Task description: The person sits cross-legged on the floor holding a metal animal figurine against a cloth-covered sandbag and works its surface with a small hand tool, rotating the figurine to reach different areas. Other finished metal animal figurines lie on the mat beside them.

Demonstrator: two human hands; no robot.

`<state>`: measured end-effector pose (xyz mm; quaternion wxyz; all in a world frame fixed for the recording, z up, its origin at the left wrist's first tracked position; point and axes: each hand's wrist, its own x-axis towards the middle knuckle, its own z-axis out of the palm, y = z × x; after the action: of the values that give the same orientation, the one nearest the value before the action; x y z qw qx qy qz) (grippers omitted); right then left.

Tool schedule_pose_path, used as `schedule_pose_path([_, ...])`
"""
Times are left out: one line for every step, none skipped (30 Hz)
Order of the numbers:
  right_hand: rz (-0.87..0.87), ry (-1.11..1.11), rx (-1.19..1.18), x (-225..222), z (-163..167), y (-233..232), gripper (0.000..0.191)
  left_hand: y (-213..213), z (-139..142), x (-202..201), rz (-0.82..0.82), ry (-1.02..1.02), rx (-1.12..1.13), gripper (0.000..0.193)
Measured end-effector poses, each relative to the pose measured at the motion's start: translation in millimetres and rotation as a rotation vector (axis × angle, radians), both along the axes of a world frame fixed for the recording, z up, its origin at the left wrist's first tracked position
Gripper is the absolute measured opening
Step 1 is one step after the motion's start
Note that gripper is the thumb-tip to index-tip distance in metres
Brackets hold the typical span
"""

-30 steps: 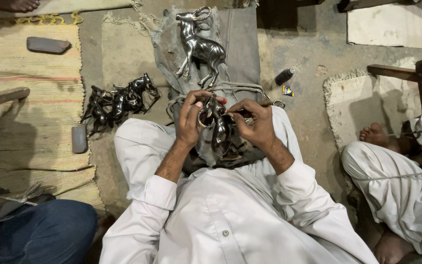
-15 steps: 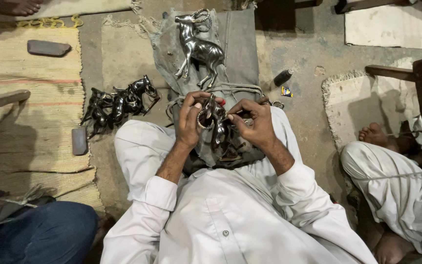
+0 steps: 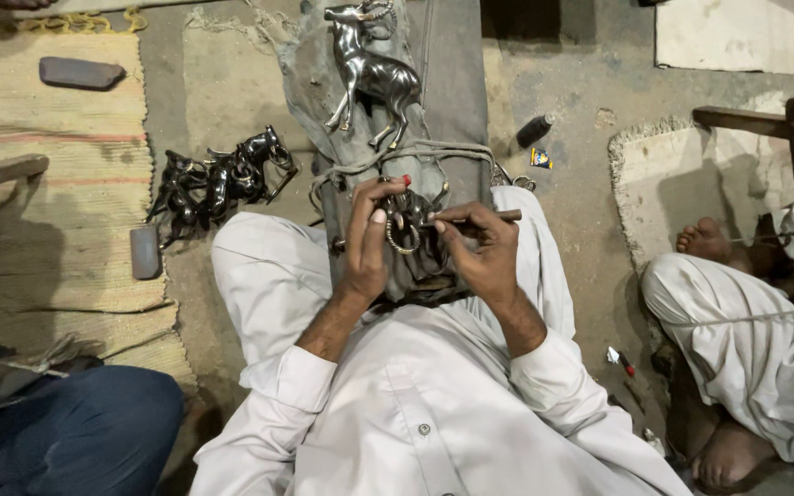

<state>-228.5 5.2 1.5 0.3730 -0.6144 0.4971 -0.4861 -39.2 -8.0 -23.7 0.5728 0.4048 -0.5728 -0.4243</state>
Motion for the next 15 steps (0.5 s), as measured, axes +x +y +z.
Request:
schedule_pose_path([-0.015,0.018,0.011,0,0,1,0.006,-1,1,-1,-0.018,0.027,0.002,0.039])
schedule_pose_path([-0.032,0.036,0.021,0,-1,2,0.006,-2,1,-3,-0.038,0.054,0.005,0.039])
schedule_pose_path([-0.033,0.014,0.041,-1,-1,2,0.006,-2,2,-4,-0.048,0.068,0.021,0.039])
schedule_pose_path([-0.034,-0.009,0.060,-2,-2,2,0.006,-2,2,-5,-0.060,0.081,0.036,0.038])
schedule_pose_path([-0.037,-0.032,0.075,-3,-2,1,0.007,-3,3,-5,-0.072,0.095,0.048,0.038])
schedule_pose_path([-0.045,-0.034,0.095,-3,-3,-1,0.007,-5,3,-5,-0.081,0.080,0.047,0.038])
schedule_pose_path([-0.051,-0.035,0.116,-4,-3,-2,0.007,-5,3,-4,-0.088,0.066,0.047,0.038])
schedule_pose_path([-0.053,-0.037,0.138,-5,-4,-2,0.007,-7,3,-2,-0.091,0.052,0.047,0.038])
schedule_pose_path([-0.048,-0.043,0.133,-5,-4,-3,0.007,-9,3,-1,-0.112,0.066,0.050,0.037])
schedule_pose_path([-0.043,-0.049,0.129,-5,-4,-4,0.007,-11,3,0,-0.132,0.080,0.053,0.036])
schedule_pose_path([-0.036,-0.055,0.127,-5,-4,-4,0.008,-12,3,1,-0.150,0.094,0.058,0.036])
schedule_pose_path([-0.033,-0.057,0.122,-5,-5,-4,0.008,-13,3,2,-0.165,0.135,0.111,0.036])
schedule_pose_path([-0.031,-0.059,0.117,-5,-5,-4,0.008,-14,4,2,-0.180,0.177,0.164,0.037])
schedule_pose_path([-0.030,-0.061,0.113,-5,-5,-4,0.008,-15,4,2,-0.196,0.219,0.218,0.039])
schedule_pose_path([-0.028,-0.053,0.110,-5,-4,-3,0.008,-15,4,2,-0.189,0.228,0.236,0.037])
